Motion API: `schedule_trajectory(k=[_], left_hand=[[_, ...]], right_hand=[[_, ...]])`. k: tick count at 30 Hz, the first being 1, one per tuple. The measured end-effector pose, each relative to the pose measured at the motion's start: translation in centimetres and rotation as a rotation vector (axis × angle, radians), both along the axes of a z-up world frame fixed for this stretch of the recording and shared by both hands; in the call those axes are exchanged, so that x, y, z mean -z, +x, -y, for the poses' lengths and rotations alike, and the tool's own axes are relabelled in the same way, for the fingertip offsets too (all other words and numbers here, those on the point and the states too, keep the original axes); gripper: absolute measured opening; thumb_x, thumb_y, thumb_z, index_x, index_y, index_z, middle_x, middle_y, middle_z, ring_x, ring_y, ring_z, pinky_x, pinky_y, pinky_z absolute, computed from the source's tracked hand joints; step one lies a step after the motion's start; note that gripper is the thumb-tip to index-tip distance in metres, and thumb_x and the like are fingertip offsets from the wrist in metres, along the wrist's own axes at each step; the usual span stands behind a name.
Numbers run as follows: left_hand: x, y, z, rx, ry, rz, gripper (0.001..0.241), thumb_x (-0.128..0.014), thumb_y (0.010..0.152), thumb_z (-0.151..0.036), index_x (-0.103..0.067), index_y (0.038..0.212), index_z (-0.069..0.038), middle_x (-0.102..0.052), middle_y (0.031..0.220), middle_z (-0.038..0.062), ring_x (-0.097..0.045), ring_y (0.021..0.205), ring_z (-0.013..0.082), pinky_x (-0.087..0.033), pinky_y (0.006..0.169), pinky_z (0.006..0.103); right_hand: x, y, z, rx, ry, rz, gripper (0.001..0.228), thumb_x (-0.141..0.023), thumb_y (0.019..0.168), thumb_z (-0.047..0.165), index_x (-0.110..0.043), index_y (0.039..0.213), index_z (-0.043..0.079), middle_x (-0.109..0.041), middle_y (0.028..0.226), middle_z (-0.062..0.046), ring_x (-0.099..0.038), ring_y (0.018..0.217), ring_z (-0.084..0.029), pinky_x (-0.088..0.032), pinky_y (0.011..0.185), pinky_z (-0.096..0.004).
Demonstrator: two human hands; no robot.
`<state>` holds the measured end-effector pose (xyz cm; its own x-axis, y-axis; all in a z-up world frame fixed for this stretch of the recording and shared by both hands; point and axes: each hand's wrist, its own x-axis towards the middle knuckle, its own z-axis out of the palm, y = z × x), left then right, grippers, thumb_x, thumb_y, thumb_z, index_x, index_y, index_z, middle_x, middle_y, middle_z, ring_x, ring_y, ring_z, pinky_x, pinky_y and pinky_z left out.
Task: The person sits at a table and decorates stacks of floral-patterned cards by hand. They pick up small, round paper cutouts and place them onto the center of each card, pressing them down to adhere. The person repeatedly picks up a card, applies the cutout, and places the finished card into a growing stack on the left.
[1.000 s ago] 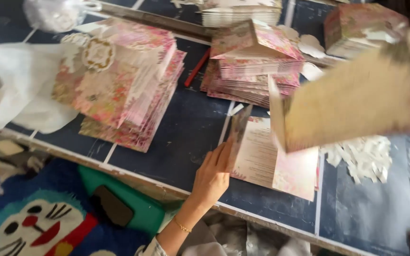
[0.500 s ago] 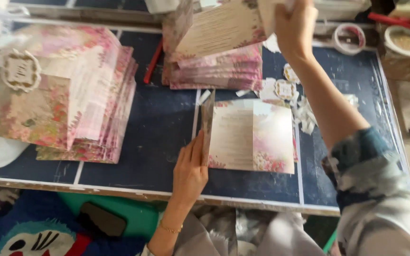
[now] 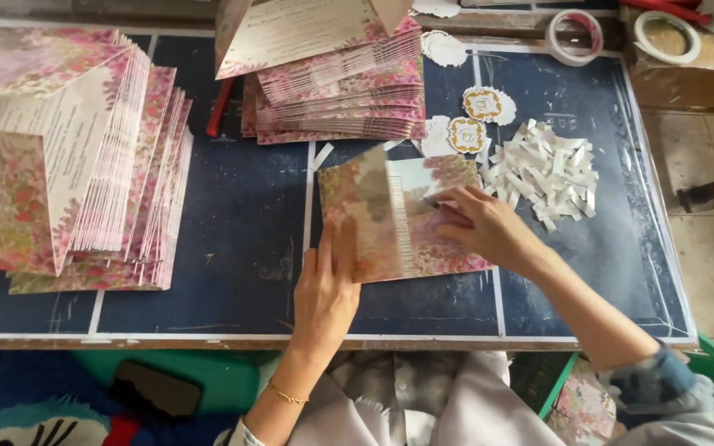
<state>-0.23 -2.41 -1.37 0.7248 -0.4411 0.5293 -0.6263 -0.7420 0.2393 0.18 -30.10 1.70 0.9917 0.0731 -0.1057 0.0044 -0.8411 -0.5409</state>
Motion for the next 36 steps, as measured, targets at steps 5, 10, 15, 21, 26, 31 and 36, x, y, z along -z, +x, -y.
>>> schedule_trajectory(k=[5,10,15,21,26,31,36], left_hand=[[1.1,0.5,0.9,0.071,0.264,-0.089,0.085,-0.063,0.087,-0.052,-0.036,0.152,-0.005,-0.030,0.159,0.025,-0.021,0.150,0.0361,-0.010,0.119,0.0561],[0.6,1.9,1.8,0.225,0.317,-0.279,0.088,-0.036,0.093,-0.071,-0.031,0.154,-0.007,-0.020,0.161,0.027,-0.014,0.151,0.0377,0.001,0.118,0.0610],[2.9,4.9,5.5,0.389,0.333,-0.315,0.073,-0.048,0.094,-0.043,-0.030,0.152,-0.002,-0.026,0.160,0.022,-0.020,0.151,0.0323,-0.013,0.119,0.0545],[5.5,6.1,12.1,0.088,0.297,0.125,0.010,-0.057,0.077,-0.019,-0.066,0.081,-0.015,-0.059,0.092,0.006,-0.053,0.091,0.0219,-0.046,0.059,0.0375],[5.6,7.5,13.8,0.082,0.204,0.380,0.005,-0.059,0.076,-0.007,-0.063,0.074,-0.008,-0.047,0.077,0.005,-0.050,0.073,0.0209,-0.041,0.050,0.0297],[5.0,8.7,12.3,0.176,-0.040,0.185,0.008,-0.060,0.083,-0.006,-0.058,0.075,-0.007,-0.050,0.078,0.005,-0.059,0.076,0.0210,-0.050,0.055,0.0261],[2.8,8.6,11.9,0.176,-0.157,0.128,0.015,-0.069,0.081,-0.012,-0.055,0.077,-0.008,-0.051,0.081,0.006,-0.062,0.082,0.0245,-0.054,0.067,0.0295]], right_hand=[[-0.2,1.5,-0.9,0.003,-0.169,-0.050,0.058,-0.070,0.087,0.032,-0.049,0.141,0.024,-0.060,0.100,-0.013,-0.067,0.085,-0.049,-0.054,0.083,-0.060],[0.4,1.9,-1.3,-0.004,-0.169,-0.052,0.057,-0.070,0.087,0.034,-0.051,0.139,0.023,-0.063,0.102,-0.010,-0.068,0.089,-0.045,-0.054,0.084,-0.059],[0.9,2.9,0.3,-0.007,-0.139,-0.030,0.054,-0.073,0.085,0.034,-0.054,0.133,0.022,-0.067,0.102,-0.008,-0.069,0.092,-0.042,-0.054,0.084,-0.058],[4.6,9.1,8.0,0.172,-0.109,0.176,0.028,-0.076,0.085,0.020,-0.069,0.109,0.007,-0.069,0.074,-0.011,-0.070,0.080,-0.039,-0.054,0.077,-0.052],[1.9,9.2,4.2,0.235,-0.418,0.210,0.058,-0.074,0.088,0.053,-0.061,0.099,-0.002,-0.059,0.093,-0.021,-0.070,0.078,-0.046,-0.059,0.065,-0.054],[5.0,9.2,5.6,0.254,-0.479,0.255,0.049,-0.064,0.096,0.049,-0.057,0.094,0.000,-0.060,0.091,-0.019,-0.069,0.076,-0.049,-0.056,0.063,-0.057],[3.2,8.6,5.3,0.294,-0.511,0.241,0.065,-0.065,0.090,0.062,-0.055,0.094,-0.003,-0.062,0.089,-0.022,-0.069,0.078,-0.050,-0.056,0.068,-0.059]])
